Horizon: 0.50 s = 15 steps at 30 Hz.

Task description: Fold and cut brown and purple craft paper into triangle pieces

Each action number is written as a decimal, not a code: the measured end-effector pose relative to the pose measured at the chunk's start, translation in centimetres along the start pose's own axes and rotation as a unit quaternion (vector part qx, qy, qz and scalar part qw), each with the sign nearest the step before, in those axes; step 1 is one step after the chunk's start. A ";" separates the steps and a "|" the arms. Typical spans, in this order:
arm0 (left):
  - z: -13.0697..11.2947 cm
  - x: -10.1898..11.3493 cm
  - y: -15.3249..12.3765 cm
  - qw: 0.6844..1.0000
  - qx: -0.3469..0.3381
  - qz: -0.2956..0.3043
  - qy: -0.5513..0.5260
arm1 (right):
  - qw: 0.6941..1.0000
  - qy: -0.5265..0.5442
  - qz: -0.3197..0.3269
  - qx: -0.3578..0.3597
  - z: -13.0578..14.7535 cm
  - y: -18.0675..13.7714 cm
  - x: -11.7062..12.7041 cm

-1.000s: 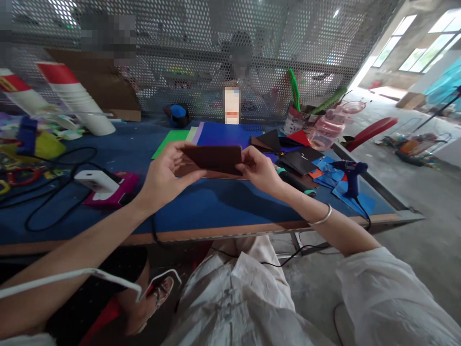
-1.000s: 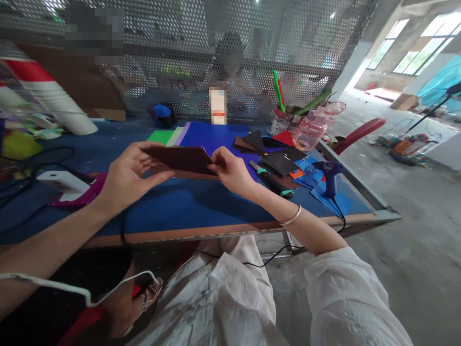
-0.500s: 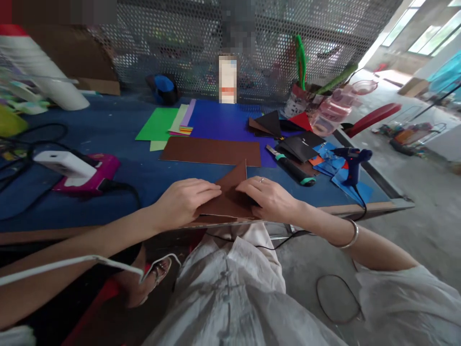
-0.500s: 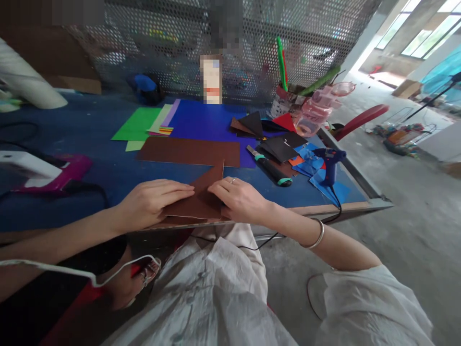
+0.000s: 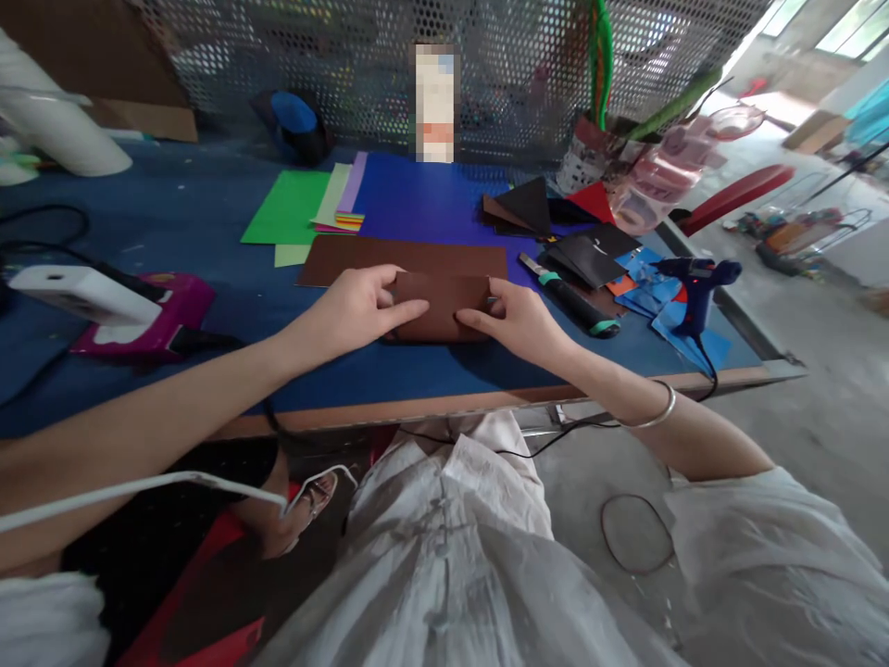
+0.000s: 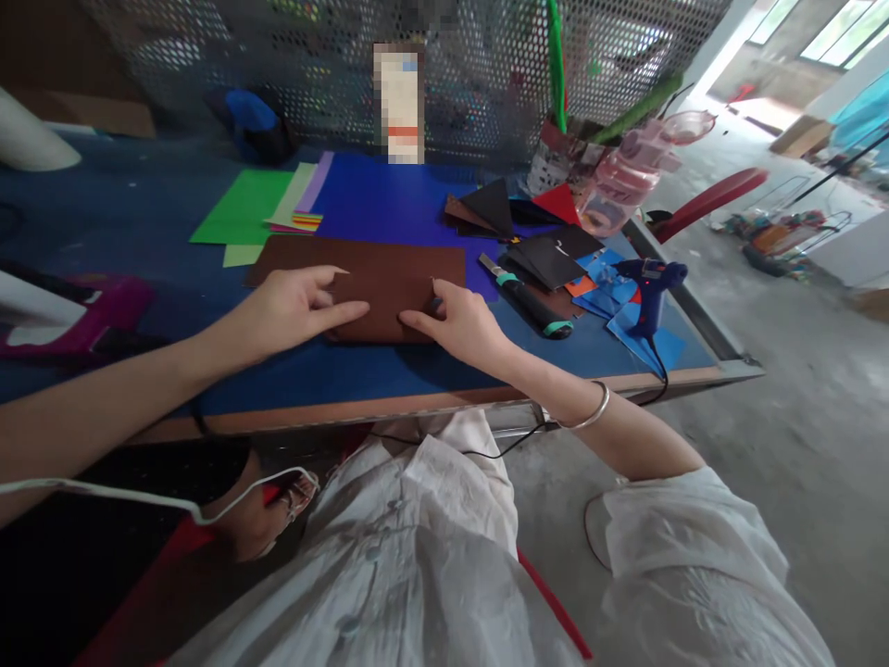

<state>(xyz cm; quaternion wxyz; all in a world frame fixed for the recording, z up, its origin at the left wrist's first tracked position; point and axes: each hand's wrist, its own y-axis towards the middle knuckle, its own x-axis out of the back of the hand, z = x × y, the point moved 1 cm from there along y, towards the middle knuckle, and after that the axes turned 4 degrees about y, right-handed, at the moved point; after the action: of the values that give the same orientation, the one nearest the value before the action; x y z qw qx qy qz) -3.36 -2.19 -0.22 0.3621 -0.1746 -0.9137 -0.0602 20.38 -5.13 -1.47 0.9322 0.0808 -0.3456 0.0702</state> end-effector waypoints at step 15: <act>0.7 -0.7 -1.4 0.897 -0.251 -0.134 0.337 | 0.978 -0.206 -0.010 -0.018 1.0 -0.8 -1.0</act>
<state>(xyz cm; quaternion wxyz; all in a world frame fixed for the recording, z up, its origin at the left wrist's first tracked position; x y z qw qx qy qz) -3.85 -3.48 -1.19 0.5810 -0.1054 -0.7061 -0.3908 19.14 -6.15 -1.41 0.8432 0.0799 -0.5304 0.0365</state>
